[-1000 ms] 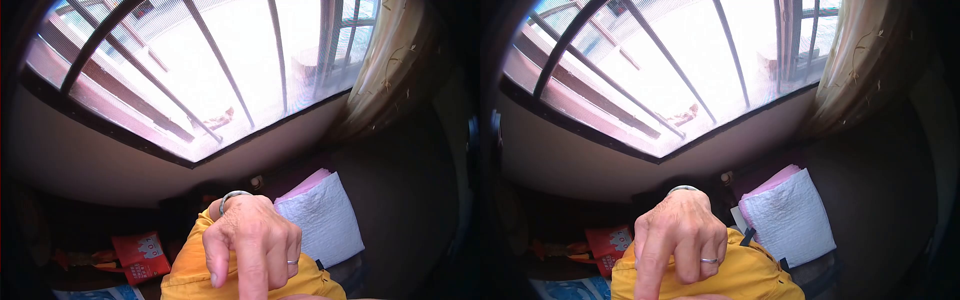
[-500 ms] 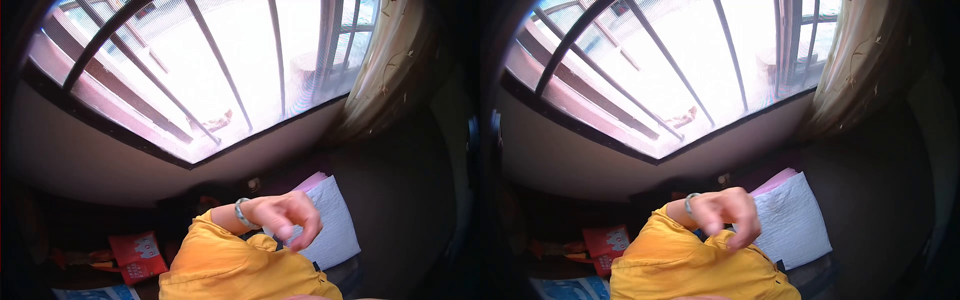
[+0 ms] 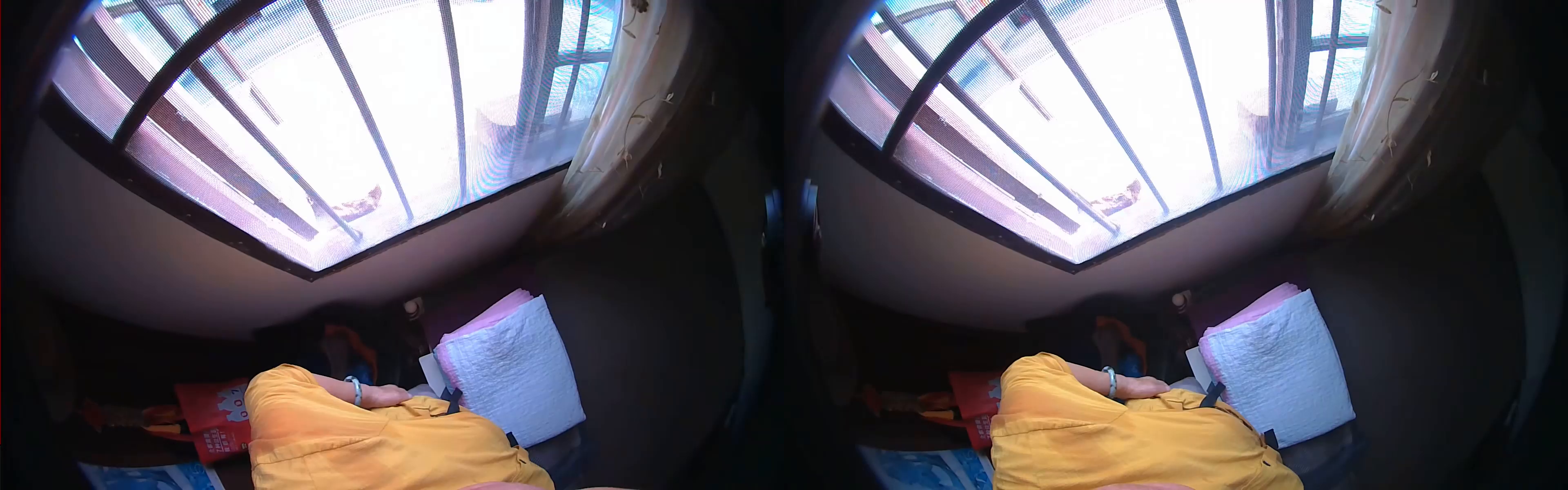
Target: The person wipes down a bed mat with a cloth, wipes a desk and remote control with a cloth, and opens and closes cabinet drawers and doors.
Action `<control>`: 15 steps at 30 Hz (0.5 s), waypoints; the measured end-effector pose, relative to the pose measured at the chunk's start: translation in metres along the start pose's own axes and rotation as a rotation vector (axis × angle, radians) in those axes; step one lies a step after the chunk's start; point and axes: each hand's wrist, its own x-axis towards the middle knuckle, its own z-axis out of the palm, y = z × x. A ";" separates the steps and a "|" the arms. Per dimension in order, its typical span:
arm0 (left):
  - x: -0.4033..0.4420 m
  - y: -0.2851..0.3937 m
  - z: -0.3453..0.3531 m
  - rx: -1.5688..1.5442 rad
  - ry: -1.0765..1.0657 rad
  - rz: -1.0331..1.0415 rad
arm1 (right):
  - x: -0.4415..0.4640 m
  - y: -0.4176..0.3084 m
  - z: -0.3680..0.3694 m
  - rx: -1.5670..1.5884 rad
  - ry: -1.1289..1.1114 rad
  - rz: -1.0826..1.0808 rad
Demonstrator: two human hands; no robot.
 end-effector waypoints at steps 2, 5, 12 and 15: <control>0.008 -0.025 0.003 -0.256 -0.183 0.007 | 0.000 -0.001 -0.001 -0.004 -0.003 -0.003; 0.004 -0.012 0.021 -0.533 -0.094 -0.133 | 0.001 -0.002 0.000 -0.002 -0.002 -0.004; 0.018 -0.014 0.018 -0.608 -0.202 -0.186 | 0.002 -0.001 0.002 -0.001 0.002 -0.002; 0.022 -0.019 0.018 -0.595 -0.166 -0.208 | 0.000 -0.001 0.003 0.000 0.000 -0.001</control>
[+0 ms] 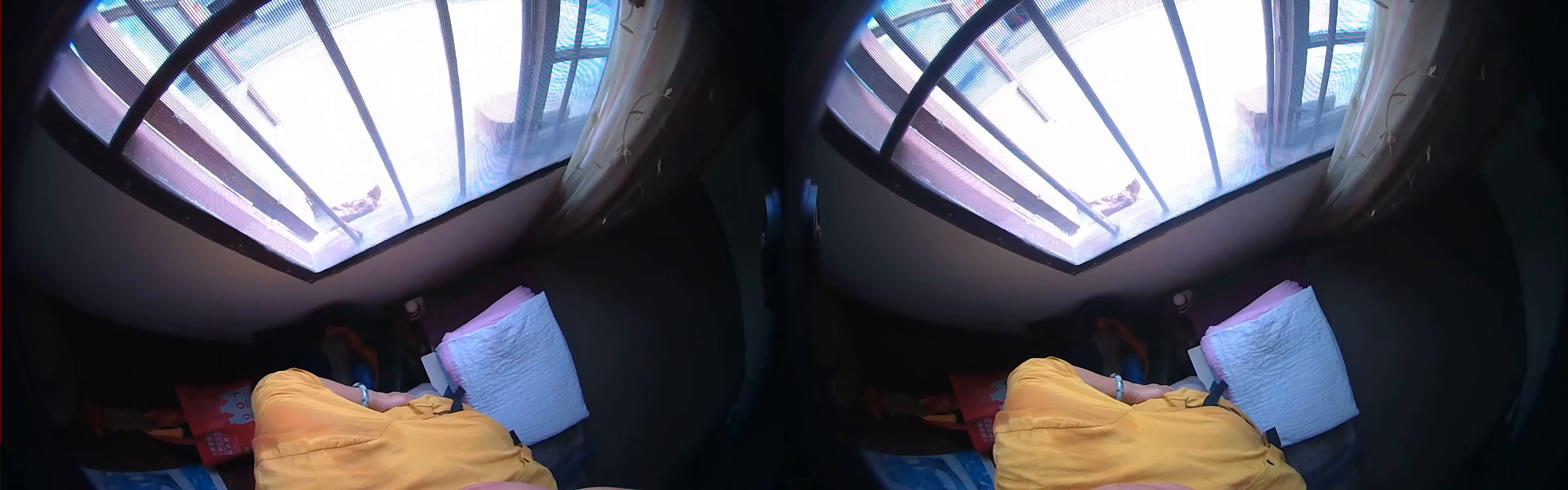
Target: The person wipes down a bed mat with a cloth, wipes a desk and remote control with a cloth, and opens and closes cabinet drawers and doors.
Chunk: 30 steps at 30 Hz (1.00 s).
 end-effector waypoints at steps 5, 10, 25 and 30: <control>0.013 -0.007 -0.012 -0.002 0.032 0.010 | 0.000 0.003 0.003 0.004 0.002 0.002; 0.017 -0.010 -0.015 -0.012 0.054 0.011 | -0.001 0.004 0.004 0.006 0.000 0.003; 0.034 -0.021 -0.016 -0.031 0.087 0.011 | -0.011 0.014 0.004 -0.005 -0.005 0.005; 0.062 -0.050 -0.038 -0.045 0.027 0.043 | -0.017 0.020 0.007 -0.008 -0.010 0.013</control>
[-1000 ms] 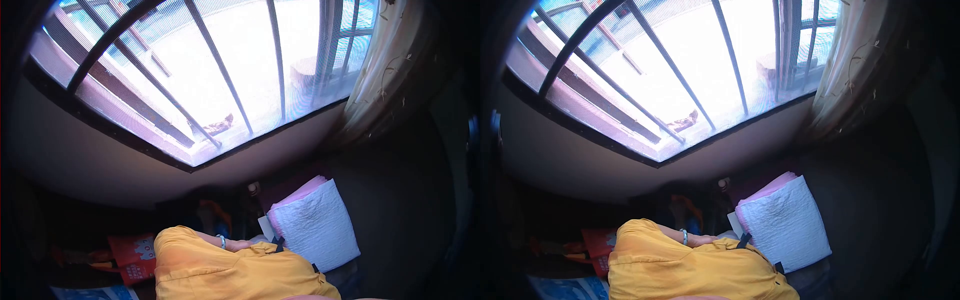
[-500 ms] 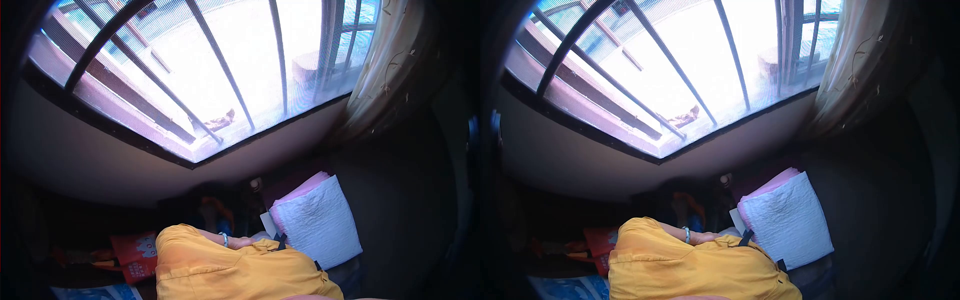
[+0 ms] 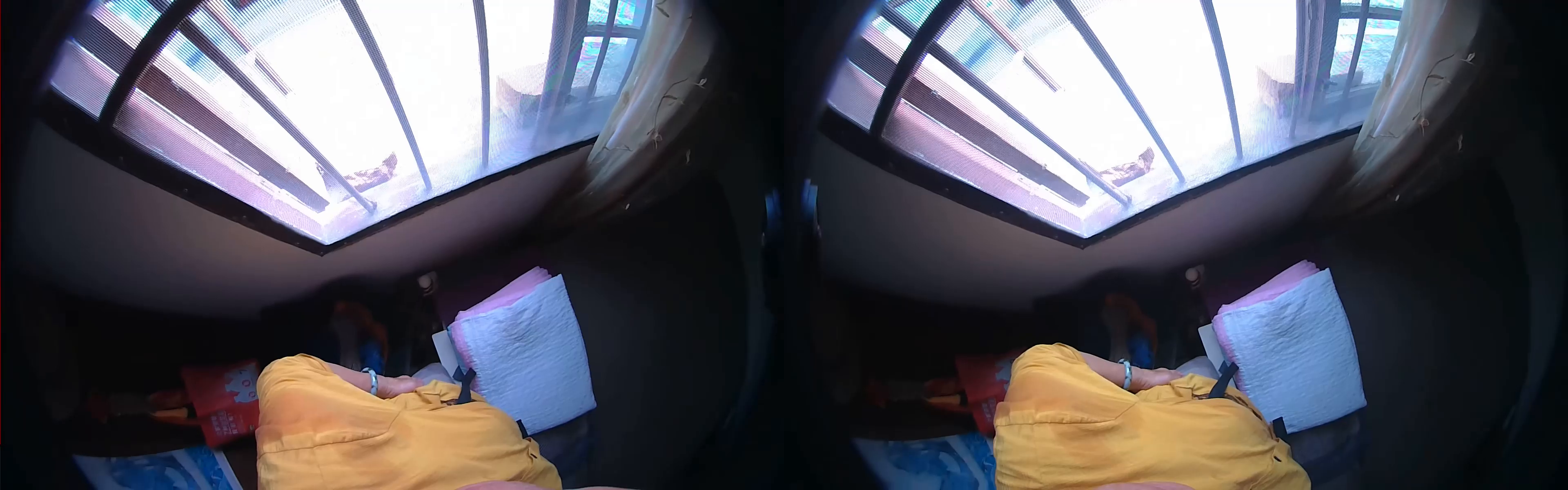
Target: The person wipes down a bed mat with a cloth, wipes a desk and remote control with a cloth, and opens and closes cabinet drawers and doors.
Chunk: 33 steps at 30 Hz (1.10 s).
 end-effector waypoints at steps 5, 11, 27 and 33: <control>-0.016 -0.004 0.014 -0.097 0.082 -0.015 | -0.004 0.009 0.003 0.002 -0.003 0.014; 0.013 -0.041 -0.004 -0.135 0.066 0.024 | -0.008 0.014 0.007 0.009 -0.002 0.022; 0.005 -0.069 -0.001 0.070 0.091 0.064 | -0.020 0.046 0.017 0.043 0.013 0.009; -0.006 -0.051 0.008 0.297 0.282 0.002 | -0.043 0.076 0.024 0.063 0.027 -0.021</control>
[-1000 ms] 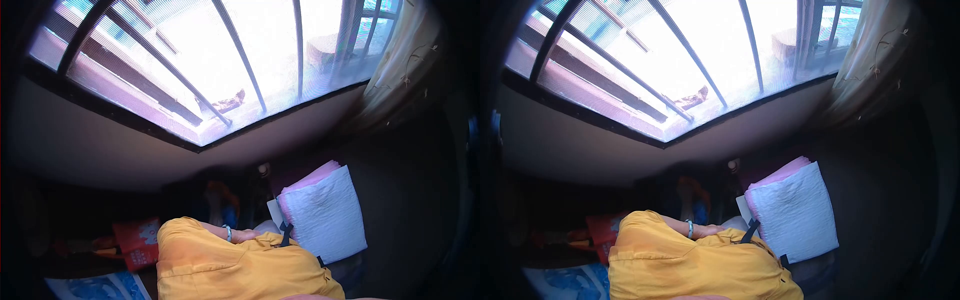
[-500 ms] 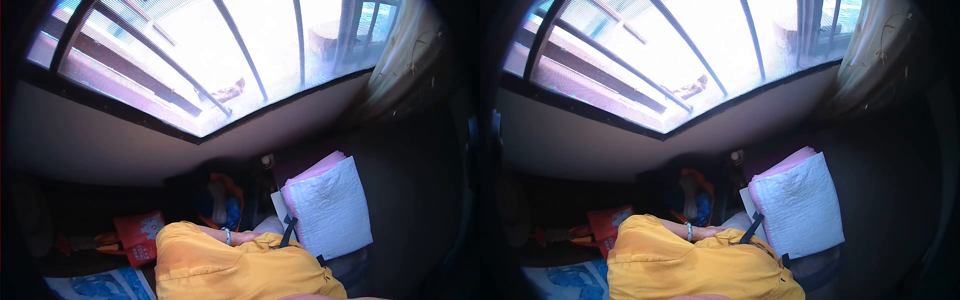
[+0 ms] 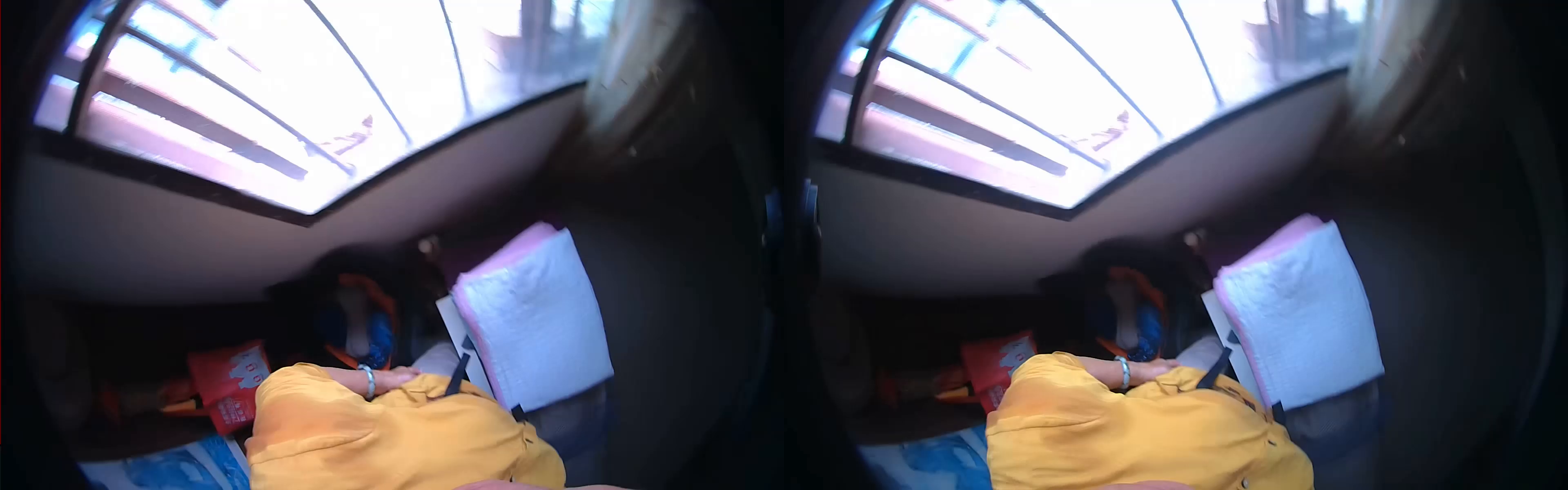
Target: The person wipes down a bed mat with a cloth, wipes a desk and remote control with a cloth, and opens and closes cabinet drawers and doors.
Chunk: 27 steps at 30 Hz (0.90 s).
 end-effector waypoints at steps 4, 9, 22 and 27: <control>-0.034 0.042 0.004 -0.004 0.014 0.121 | -0.025 -0.014 0.004 -0.027 -0.036 -0.084; -0.013 0.078 0.007 -0.148 -0.094 0.304 | -0.025 -0.148 -0.058 0.108 0.350 -0.408; 0.079 0.292 0.064 1.290 0.613 1.152 | 0.082 -0.199 -0.092 -0.727 0.669 -0.623; 0.096 0.281 0.037 1.261 0.596 1.010 | 0.084 -0.083 -0.152 -0.795 0.980 -0.273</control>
